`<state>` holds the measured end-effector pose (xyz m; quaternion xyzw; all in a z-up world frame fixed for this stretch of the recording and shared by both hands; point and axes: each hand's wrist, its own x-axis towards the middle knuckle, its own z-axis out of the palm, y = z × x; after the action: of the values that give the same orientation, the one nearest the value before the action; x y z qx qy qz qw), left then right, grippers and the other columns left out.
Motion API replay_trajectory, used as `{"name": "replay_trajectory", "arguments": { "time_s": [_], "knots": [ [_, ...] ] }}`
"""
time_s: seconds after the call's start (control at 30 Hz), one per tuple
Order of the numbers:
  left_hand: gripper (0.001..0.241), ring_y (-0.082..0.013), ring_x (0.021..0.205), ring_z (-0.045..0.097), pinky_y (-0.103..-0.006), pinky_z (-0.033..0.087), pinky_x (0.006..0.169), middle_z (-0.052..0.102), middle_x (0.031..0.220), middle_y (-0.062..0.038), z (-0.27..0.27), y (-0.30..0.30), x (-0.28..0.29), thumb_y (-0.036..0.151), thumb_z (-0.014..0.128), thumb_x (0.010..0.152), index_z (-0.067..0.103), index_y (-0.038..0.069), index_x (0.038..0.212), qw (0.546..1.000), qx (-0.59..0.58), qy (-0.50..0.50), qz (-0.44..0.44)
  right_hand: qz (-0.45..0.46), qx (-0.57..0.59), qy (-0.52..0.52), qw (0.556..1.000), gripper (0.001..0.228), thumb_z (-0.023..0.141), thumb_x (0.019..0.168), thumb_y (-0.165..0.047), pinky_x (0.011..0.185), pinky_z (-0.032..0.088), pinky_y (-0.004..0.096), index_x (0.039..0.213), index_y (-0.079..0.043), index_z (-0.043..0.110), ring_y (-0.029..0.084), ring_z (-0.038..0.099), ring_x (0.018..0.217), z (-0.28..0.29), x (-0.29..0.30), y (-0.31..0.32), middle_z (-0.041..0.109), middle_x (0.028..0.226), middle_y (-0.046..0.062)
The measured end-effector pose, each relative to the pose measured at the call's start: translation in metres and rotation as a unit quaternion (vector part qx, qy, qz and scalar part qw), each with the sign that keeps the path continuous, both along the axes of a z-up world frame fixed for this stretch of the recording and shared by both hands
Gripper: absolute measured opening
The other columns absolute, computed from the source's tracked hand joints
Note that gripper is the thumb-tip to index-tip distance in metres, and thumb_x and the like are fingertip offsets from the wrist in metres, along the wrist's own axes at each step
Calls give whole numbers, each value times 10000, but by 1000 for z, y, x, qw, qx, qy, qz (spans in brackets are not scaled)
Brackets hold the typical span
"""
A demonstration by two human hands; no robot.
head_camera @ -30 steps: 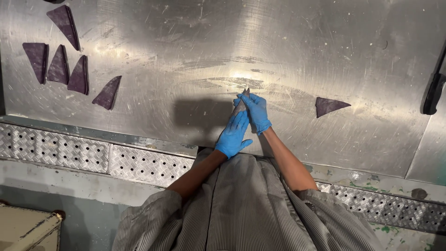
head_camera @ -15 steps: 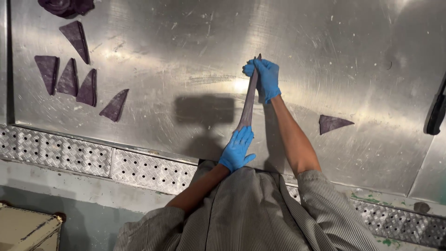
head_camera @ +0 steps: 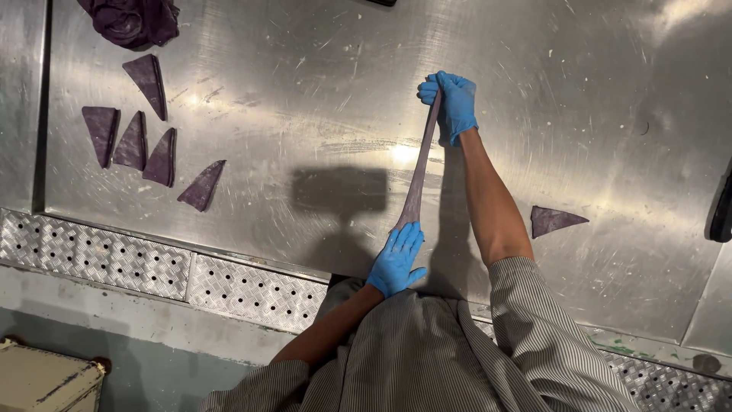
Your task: Rolling triangle-shaped pieces of purple dough into small croissants and placing them on a tray.
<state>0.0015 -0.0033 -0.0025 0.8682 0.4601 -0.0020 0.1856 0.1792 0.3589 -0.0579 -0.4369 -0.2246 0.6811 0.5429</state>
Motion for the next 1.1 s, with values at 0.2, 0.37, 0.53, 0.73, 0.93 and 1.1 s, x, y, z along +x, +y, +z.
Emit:
{"name": "replay_trajectory", "arguments": {
  "time_s": [0.2,0.37,0.53,0.73,0.93,1.1],
  "knots": [
    [924,-398,1473,316,-528,152,1264,342,1602,-183,14,3,-1,615,525,955,304,-4,1604,998,-57,10,-26,-1,-11,-106,994,174,589,1014,-42,635,593,294,986,101,684,205,698,665,32,-2,-43,723,813,169],
    [783,-378,1407,377,-553,227,1204,424,1529,-199,45,14,-26,503,609,891,444,47,1506,997,-22,-68,-43,-22,102,-357,928,147,654,1027,-115,828,577,331,1069,7,725,182,691,911,46,20,-187,711,1010,93],
    [459,-344,1265,561,-478,441,1089,567,1382,-130,-32,26,-81,304,641,934,587,88,1335,935,-102,-335,59,206,324,-633,673,261,693,975,-235,963,512,433,1179,-73,671,328,640,1069,99,32,-309,684,1143,124],
    [346,-233,1033,633,-395,505,918,651,1129,-33,-23,83,-93,207,600,930,641,136,1266,973,132,-107,-156,274,408,-685,537,389,690,939,-296,975,490,414,1271,-99,636,291,612,1077,85,35,-329,645,1138,96],
    [166,-175,847,618,-314,521,787,603,911,-1,-10,96,-86,197,609,928,652,156,1083,945,228,-97,-214,316,411,-695,498,352,689,948,-305,936,479,406,1244,-119,650,250,611,1017,75,31,-316,639,1068,55],
    [116,-180,821,601,-320,508,750,578,868,-21,-25,101,-82,234,627,963,607,123,935,936,233,-106,-243,307,423,-697,491,263,692,950,-295,923,475,399,1151,-127,673,243,608,1006,68,28,-313,645,1039,37]
  ]
}}
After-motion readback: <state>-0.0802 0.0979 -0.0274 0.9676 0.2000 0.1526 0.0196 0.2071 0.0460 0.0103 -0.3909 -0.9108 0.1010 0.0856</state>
